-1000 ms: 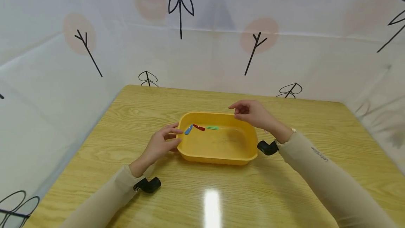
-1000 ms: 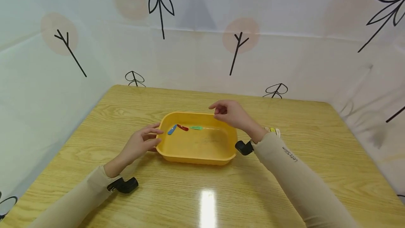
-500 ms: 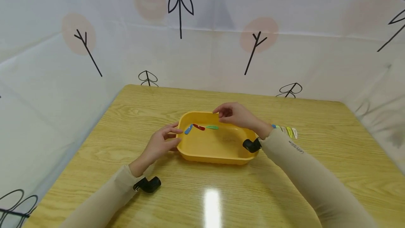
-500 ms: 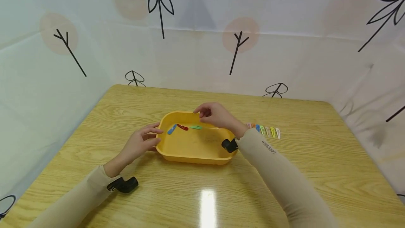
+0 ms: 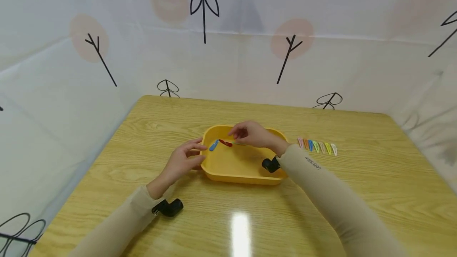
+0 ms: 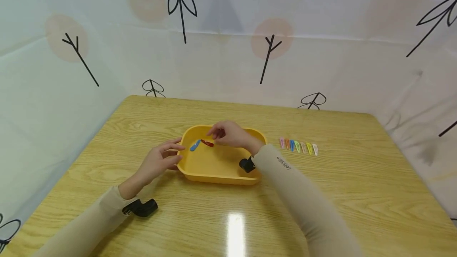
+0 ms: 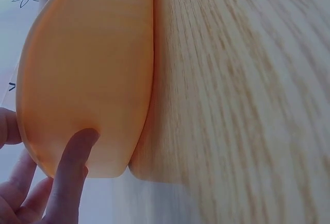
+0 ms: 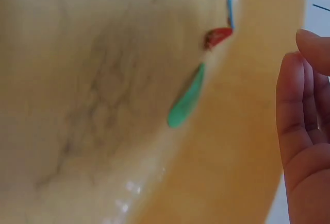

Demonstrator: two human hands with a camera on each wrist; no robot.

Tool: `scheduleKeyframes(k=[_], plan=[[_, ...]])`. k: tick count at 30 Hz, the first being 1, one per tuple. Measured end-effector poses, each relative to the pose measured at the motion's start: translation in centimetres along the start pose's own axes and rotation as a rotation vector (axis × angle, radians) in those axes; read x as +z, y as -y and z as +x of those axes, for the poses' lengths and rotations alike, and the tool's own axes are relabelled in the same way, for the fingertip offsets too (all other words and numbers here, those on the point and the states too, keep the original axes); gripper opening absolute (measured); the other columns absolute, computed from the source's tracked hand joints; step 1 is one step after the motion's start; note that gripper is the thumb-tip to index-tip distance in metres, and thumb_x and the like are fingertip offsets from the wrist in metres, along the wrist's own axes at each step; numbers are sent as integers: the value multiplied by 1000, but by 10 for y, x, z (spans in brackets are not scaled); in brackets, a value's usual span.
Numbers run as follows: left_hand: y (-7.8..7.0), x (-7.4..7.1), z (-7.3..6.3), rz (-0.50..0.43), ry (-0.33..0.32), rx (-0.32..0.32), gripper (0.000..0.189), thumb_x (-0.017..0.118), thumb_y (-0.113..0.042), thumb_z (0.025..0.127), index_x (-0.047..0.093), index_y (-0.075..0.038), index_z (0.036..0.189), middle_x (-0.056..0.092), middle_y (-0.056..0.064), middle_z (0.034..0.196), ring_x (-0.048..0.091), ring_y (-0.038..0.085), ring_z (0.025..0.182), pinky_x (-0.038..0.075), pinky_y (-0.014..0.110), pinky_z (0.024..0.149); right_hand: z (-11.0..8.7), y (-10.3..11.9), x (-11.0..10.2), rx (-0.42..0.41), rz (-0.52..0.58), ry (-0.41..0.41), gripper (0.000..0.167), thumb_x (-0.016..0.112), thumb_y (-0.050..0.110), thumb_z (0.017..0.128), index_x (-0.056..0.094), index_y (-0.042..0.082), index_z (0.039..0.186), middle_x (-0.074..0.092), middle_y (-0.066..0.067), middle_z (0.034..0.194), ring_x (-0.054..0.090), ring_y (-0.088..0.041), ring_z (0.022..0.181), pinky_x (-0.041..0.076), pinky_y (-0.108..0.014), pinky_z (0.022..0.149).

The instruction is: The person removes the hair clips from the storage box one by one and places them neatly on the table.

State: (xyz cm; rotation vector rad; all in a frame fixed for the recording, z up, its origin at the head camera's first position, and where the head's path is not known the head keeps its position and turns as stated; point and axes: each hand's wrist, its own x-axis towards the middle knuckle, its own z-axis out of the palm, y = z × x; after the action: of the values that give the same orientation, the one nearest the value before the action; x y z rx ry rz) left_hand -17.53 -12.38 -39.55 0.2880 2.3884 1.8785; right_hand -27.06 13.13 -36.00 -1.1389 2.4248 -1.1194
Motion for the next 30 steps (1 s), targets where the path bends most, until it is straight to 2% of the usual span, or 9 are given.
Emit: scheduleKeyframes(k=[6, 14, 20, 26, 30], plan=[[-1, 0, -1, -20, 4, 10, 32, 65, -3, 85, 60, 9, 114, 36, 11, 145, 49, 39, 115, 57, 37, 69, 16, -2, 12, -36, -27, 67, 22, 64, -7, 84, 65, -5, 106, 64, -13, 94, 60, -18, 85, 52, -27, 78], [0, -1, -2, -20, 0, 14, 32, 65, -3, 85, 60, 9, 114, 36, 12, 144, 49, 39, 115, 57, 37, 69, 37, -2, 27, -101, -49, 120, 23, 62, -8, 84, 65, -4, 107, 64, -16, 102, 61, -21, 92, 51, -25, 82], [0, 2, -1, -48, 17, 13, 32, 65, -3, 85, 59, 10, 114, 36, 11, 145, 50, 38, 114, 57, 39, 70, 40, -1, 31, -141, -86, 150, 25, 62, -11, 82, 64, -6, 106, 63, -18, 105, 61, -26, 96, 51, -28, 84], [0, 1, -2, -40, 9, 14, 31, 64, -3, 85, 59, 9, 114, 35, 11, 145, 49, 38, 115, 57, 38, 69, 46, -6, 36, -140, -190, 192, 27, 62, -8, 82, 65, -2, 108, 63, -11, 108, 60, -19, 99, 49, -24, 85], [-1, 0, -2, -33, 11, 12, 31, 64, -3, 85, 60, 8, 114, 36, 10, 145, 49, 37, 116, 57, 37, 69, 48, -6, 37, -132, -183, 225, 28, 65, -7, 81, 66, -1, 108, 65, -9, 104, 60, -17, 95, 49, -22, 83]])
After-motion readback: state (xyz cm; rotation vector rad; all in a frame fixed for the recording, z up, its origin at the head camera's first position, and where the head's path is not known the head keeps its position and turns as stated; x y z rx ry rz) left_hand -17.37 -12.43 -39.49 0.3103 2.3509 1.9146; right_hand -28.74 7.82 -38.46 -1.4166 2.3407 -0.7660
